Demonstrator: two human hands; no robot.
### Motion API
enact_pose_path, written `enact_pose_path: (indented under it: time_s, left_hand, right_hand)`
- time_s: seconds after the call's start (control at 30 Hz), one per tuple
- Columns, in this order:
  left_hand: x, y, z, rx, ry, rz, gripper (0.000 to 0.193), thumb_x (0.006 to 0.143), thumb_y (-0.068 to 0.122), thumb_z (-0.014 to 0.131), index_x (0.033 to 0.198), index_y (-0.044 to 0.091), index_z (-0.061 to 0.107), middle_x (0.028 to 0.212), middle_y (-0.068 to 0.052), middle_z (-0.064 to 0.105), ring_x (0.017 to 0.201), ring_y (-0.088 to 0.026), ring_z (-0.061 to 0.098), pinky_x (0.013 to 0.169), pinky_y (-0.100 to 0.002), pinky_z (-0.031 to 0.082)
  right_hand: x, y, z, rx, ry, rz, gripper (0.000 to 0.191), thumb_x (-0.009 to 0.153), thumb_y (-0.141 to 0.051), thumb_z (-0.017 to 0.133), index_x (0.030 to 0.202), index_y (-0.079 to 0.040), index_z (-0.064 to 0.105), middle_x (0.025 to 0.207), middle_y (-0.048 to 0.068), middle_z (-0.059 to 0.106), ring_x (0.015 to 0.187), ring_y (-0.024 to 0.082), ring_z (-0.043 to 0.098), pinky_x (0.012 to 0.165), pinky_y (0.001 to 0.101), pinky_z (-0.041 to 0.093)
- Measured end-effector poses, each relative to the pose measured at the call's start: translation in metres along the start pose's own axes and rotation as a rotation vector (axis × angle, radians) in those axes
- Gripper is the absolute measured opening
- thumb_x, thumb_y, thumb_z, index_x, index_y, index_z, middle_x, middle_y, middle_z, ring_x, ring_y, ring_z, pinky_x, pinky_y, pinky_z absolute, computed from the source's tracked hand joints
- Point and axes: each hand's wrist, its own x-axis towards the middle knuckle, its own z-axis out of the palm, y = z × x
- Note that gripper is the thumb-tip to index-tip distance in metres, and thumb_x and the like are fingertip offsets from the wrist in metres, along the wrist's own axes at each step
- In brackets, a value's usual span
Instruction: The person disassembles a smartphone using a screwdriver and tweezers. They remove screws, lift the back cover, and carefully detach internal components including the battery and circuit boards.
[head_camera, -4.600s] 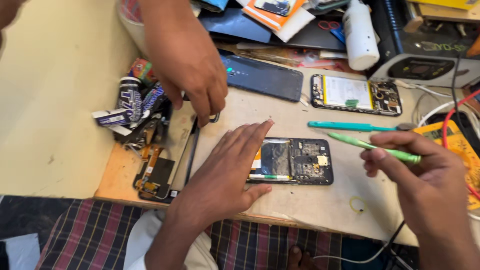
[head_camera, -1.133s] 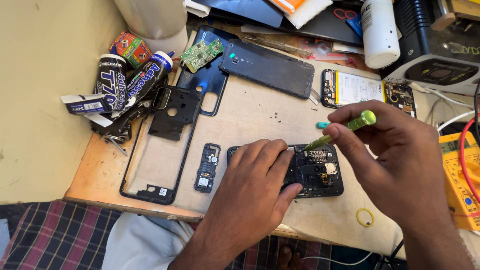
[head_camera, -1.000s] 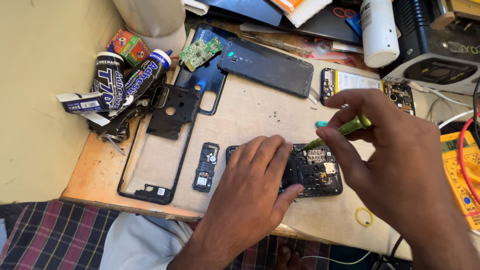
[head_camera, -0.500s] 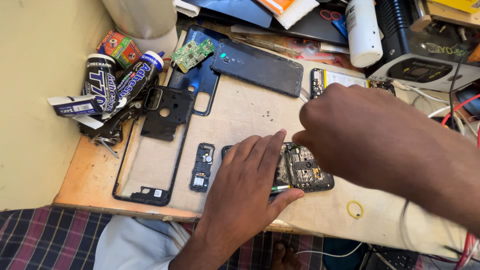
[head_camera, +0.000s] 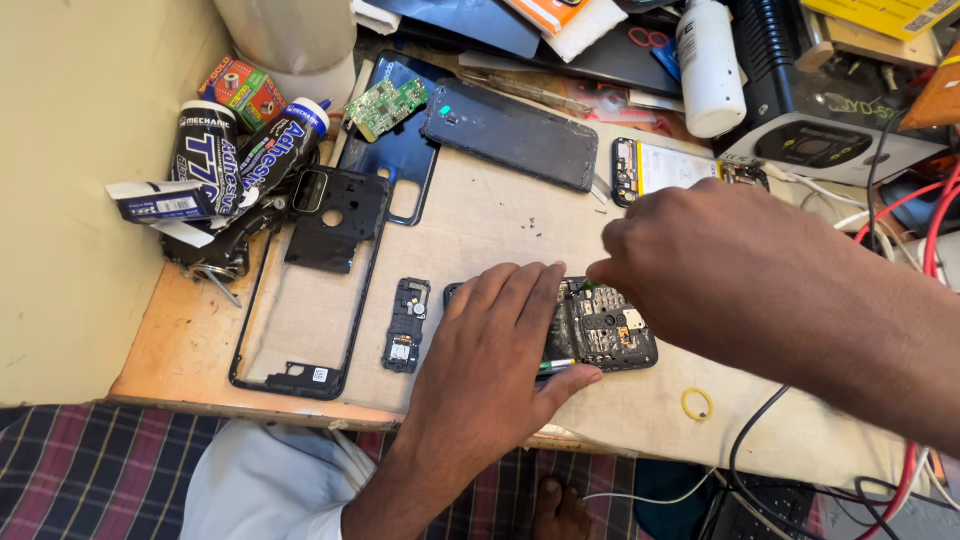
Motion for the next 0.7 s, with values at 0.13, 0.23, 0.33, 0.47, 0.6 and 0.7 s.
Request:
enact_pose_path:
  time_s: [0.13,0.23,0.33,0.47,0.6,0.7]
  left_hand:
    - [-0.001,0.000,0.001,-0.007,-0.024,-0.017,0.088,0.083,0.054,0.073,0.138,-0.010,0.049,0.131,-0.021,0.057,0.126,-0.036,0.050,0.107,-0.050,0.039]
    - [-0.003,-0.003,0.006,0.004,-0.009,-0.010,0.088,0.082,0.053,0.075,0.137,-0.010,0.050,0.130,-0.021,0.057,0.126,-0.036,0.049,0.107,-0.050,0.038]
    - [-0.002,-0.005,0.008,-0.011,-0.009,-0.016,0.085,0.080,0.050,0.077,0.136,-0.009,0.052,0.130,-0.021,0.057,0.125,-0.037,0.050,0.105,-0.051,0.039]
    - [-0.015,0.017,0.002,0.004,0.159,0.043,0.063,0.087,0.033,0.076,0.134,-0.005,0.059,0.133,-0.017,0.060,0.127,-0.036,0.056,0.106,-0.049,0.046]
    - [-0.063,0.052,0.015,-0.309,0.074,0.163,0.024,0.094,0.025,0.072,0.105,0.003,0.068,0.113,-0.011,0.069,0.104,-0.031,0.068,0.090,-0.049,0.053]
    - [-0.089,0.047,0.056,-0.631,-0.307,0.212,0.023,0.094,0.024,0.072,0.104,0.003,0.069,0.113,-0.012,0.070,0.103,-0.032,0.068,0.090,-0.049,0.053]
  right_hand:
    - [0.000,0.011,0.008,0.181,0.320,-0.266,0.040,0.093,-0.042,0.057,0.105,-0.006,0.071,0.094,0.011,0.069,0.080,0.030,0.073,0.072,0.0437,0.059]
    - [-0.003,0.010,0.007,0.103,0.149,-0.026,0.043,0.098,-0.048,0.058,0.108,-0.007,0.067,0.103,0.011,0.065,0.085,0.028,0.073,0.075,0.0403,0.061]
    - [-0.007,0.006,0.004,-0.052,-0.119,0.042,0.061,0.108,-0.048,0.038,0.089,-0.004,0.075,0.085,0.015,0.073,0.086,0.031,0.075,0.082,0.0404,0.059]
    - [-0.003,0.003,0.012,0.126,0.019,0.021,0.027,0.103,-0.030,0.057,0.099,-0.007,0.070,0.092,0.015,0.070,0.090,0.033,0.072,0.082,0.0429,0.058]
    - [0.003,0.014,0.023,0.256,0.335,-0.236,0.025,0.095,-0.029,0.061,0.097,-0.005,0.069,0.095,0.012,0.071,0.088,0.032,0.071,0.078,0.0439,0.058]
    - [0.002,0.015,0.023,0.278,0.456,-0.313,0.027,0.095,-0.031,0.062,0.105,-0.006,0.069,0.101,0.011,0.071,0.080,0.031,0.073,0.070,0.0433,0.059]
